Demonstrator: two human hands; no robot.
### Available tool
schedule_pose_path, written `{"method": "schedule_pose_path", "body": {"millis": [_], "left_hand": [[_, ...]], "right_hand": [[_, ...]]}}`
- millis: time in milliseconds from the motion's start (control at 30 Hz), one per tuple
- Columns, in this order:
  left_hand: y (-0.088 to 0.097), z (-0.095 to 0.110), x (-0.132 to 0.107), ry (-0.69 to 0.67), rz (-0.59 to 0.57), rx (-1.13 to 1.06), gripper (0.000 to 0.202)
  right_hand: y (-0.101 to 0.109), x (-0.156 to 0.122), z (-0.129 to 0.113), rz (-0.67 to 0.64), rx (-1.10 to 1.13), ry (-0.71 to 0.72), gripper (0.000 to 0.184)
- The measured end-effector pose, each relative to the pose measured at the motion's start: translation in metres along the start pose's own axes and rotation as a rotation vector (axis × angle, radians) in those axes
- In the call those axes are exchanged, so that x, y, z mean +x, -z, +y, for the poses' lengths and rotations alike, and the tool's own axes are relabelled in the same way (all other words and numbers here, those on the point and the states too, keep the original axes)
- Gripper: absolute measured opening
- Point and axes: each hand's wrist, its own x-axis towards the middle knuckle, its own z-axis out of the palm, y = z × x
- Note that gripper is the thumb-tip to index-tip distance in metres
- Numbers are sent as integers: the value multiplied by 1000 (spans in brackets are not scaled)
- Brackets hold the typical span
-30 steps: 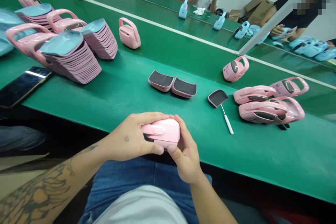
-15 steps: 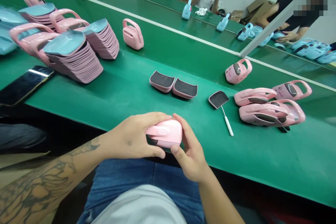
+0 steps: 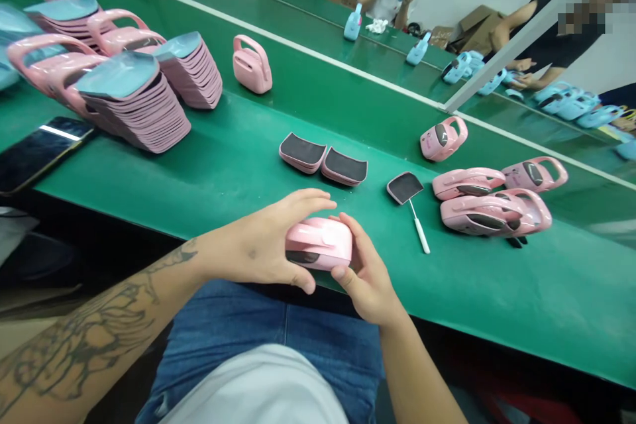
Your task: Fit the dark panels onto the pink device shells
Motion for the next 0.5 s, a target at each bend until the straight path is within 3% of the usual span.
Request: {"method": "schedule_pose_path", "body": {"millis": [100, 267, 500], "left_hand": [[-1, -18, -4, 30, 31, -31, 107], [-34, -48, -5, 95, -60, -29, 102], [-61, -43, 4, 54, -23, -143, 101]], "right_hand": [[19, -16, 3, 58, -66, -53, 66], [35, -42, 14, 118, -186, -63, 61], [32, -52, 19, 161, -216, -80, 74]]}}
